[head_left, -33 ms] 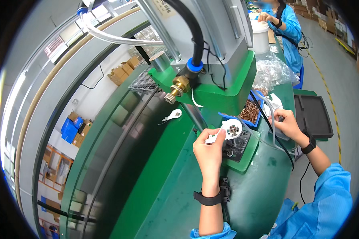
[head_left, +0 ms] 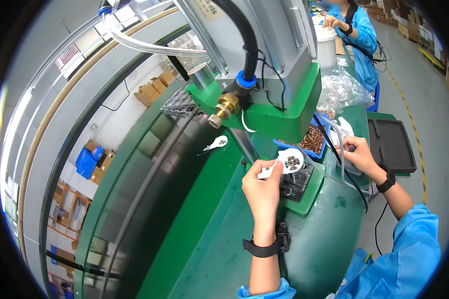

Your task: Manually assemble and press small electronic components into a white plastic housing using a workstation fixture.

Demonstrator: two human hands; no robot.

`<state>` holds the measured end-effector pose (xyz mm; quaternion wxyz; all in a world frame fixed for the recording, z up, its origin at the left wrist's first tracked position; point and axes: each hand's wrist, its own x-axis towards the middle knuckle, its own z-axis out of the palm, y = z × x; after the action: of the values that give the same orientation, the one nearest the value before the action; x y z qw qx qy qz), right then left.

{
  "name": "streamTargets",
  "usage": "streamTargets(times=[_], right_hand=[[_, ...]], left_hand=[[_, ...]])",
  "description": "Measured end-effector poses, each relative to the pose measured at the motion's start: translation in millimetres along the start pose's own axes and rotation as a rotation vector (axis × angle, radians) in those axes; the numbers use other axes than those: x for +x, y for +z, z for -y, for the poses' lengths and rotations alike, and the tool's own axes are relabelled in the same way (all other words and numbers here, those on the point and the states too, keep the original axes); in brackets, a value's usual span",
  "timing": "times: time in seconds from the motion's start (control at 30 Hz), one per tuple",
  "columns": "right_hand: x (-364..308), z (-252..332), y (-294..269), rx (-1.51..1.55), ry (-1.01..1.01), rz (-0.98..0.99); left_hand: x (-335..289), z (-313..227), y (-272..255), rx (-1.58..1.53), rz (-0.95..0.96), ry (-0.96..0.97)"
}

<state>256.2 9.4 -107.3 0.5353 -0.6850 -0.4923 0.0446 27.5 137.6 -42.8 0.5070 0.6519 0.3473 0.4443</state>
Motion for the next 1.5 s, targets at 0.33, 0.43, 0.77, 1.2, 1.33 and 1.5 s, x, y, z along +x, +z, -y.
streamTargets(times=[0.33, 0.43, 0.77, 1.2, 1.33, 1.5], right_hand=[[0.2, 2.6, -1.4, 0.093, 0.071, 0.029], [-0.9, -1.8, -0.7, 0.068, 0.041, 0.032], [-1.0, -2.1, 0.5, 0.033, 0.039, 0.02], [-2.2, -0.1, 1.2, 0.012, -0.005, -0.015], [-3.0, 1.7, 0.5, 0.029, -0.005, -0.037], [-2.4, -0.4, 0.6, 0.031, -0.002, -0.04]], left_hand=[[5.1, 0.7, -6.5, -0.19, 0.105, -0.117], [5.9, -4.3, -10.5, -0.212, 0.221, -0.316], [4.4, 6.3, -1.7, -0.02, 0.005, 0.014], [4.2, 2.3, -1.6, -0.166, 0.058, -0.022], [1.0, -7.2, -2.0, -0.182, 0.084, -0.152], [-6.4, -18.1, 4.5, 0.182, -0.057, 0.045]])
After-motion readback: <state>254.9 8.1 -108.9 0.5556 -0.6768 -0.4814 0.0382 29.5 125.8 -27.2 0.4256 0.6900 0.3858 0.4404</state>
